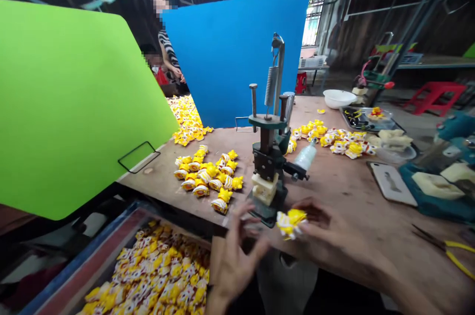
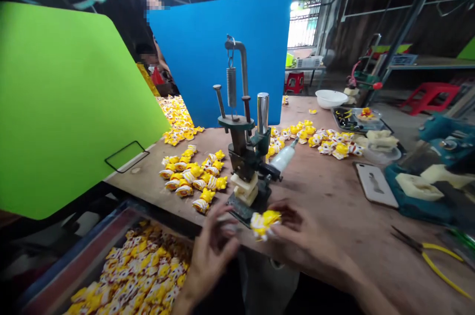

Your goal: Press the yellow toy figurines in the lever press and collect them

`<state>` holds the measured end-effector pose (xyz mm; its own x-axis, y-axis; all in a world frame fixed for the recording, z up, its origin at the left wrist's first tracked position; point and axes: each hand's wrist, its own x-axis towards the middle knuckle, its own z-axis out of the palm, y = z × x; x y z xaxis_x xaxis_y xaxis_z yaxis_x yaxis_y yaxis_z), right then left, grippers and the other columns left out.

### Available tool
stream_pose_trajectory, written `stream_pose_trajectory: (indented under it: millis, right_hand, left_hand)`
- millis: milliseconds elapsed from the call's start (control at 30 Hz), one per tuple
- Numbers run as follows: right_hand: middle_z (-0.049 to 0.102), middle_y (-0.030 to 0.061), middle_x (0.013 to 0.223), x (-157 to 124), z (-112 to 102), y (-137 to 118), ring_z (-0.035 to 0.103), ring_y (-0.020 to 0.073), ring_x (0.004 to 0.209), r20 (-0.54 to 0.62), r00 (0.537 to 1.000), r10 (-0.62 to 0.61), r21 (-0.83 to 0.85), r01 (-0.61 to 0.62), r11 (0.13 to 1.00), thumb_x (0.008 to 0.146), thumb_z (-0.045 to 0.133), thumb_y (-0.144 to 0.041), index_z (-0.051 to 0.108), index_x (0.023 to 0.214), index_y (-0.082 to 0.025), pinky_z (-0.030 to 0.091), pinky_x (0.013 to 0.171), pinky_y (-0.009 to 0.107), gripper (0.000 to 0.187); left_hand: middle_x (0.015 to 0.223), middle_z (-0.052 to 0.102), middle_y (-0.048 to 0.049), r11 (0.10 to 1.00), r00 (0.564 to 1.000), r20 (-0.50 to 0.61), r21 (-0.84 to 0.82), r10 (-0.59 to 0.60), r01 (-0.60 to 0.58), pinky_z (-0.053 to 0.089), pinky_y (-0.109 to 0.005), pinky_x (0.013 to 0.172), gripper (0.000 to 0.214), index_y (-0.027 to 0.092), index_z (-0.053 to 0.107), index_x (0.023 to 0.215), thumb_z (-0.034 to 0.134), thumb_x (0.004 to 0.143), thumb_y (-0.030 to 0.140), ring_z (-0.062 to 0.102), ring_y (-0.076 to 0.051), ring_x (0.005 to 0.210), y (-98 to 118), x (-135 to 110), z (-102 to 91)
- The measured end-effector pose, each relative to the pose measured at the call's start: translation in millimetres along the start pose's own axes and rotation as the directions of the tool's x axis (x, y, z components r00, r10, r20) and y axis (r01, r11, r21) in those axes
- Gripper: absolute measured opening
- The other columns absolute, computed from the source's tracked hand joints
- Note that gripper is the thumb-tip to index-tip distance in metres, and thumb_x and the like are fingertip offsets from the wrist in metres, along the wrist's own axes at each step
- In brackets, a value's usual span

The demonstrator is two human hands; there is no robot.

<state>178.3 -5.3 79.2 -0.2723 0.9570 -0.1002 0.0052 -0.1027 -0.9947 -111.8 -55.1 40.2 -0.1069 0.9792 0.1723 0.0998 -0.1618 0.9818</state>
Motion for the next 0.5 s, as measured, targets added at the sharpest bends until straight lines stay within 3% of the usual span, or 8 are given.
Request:
stream_pose_trajectory:
  millis: [100, 200, 300, 400, 500]
  right_hand:
    - [0.079, 0.0092, 0.128, 1.1, 53.9, 4.5, 0.077, 0.0301, 0.115, 0.165, 0.982, -0.088, -0.001, 0.090, 0.996, 0.089, 0.089, -0.050, 0.079, 0.126, -0.030, 0.063, 0.105, 0.046, 0.043]
    - [0.074, 0.0090, 0.141, 12.9, 62.4, 17.9, 0.074, 0.0287, 0.125, 0.128, 0.978, -0.165, -0.045, 0.172, 0.984, 0.094, 0.083, -0.053, 0.078, 0.131, -0.029, 0.059, 0.113, 0.046, 0.044]
    - [0.079, 0.0084, 0.131, 21.1, 39.8, 36.9, 0.074, 0.0303, 0.125, -0.041, 0.994, -0.103, -0.027, 0.102, 0.994, 0.092, 0.082, -0.063, 0.082, 0.122, -0.029, 0.057, 0.116, 0.047, 0.045]
    - [0.082, 0.0083, 0.111, 37.9, 5.9, 49.6, 0.076, 0.0305, 0.108, -0.227, 0.973, -0.025, 0.014, 0.029, 0.999, 0.084, 0.084, -0.075, 0.084, 0.106, -0.027, 0.062, 0.105, 0.046, 0.052]
    - [0.082, 0.0081, 0.112, 74.4, -27.6, 30.1, 0.075, 0.0272, 0.107, -0.337, 0.941, -0.002, 0.135, 0.051, 0.990, 0.083, 0.083, -0.075, 0.083, 0.103, -0.027, 0.062, 0.100, 0.041, 0.052]
  left_hand:
    - [0.140, 0.075, -0.0167, 0.945, 0.983, -0.027, -0.282, -0.181, 0.166, 0.067, -0.045, 0.103, 0.058, 0.026, 0.068, 0.142, 0.083, 0.093, 0.052, 0.079, -0.032, 0.122, -5.8, -36.3, 36.6]
    - [0.133, 0.078, -0.0154, 0.957, 0.959, -0.224, -0.268, -0.174, 0.111, 0.068, -0.042, 0.102, 0.058, 0.024, 0.070, 0.137, 0.089, 0.088, 0.049, 0.079, -0.030, 0.121, -16.1, -26.4, 35.4]
    - [0.143, 0.073, -0.0133, 0.997, 0.929, -0.369, -0.070, 0.004, -0.032, 0.064, -0.043, 0.109, 0.063, 0.027, 0.067, 0.145, 0.089, 0.088, 0.044, 0.075, -0.029, 0.127, -31.0, 4.9, 29.9]
    - [0.140, 0.075, -0.0117, 0.973, 0.900, -0.374, 0.150, 0.222, -0.178, 0.060, -0.048, 0.115, 0.047, 0.028, 0.071, 0.138, 0.083, 0.095, 0.041, 0.073, -0.029, 0.129, -43.8, 30.5, 44.2]
    - [0.132, 0.076, -0.0127, 0.923, 0.858, -0.380, 0.302, 0.346, -0.238, 0.058, -0.051, 0.115, 0.034, 0.026, 0.073, 0.131, 0.077, 0.100, 0.038, 0.072, -0.030, 0.128, -45.6, 40.1, 67.1]
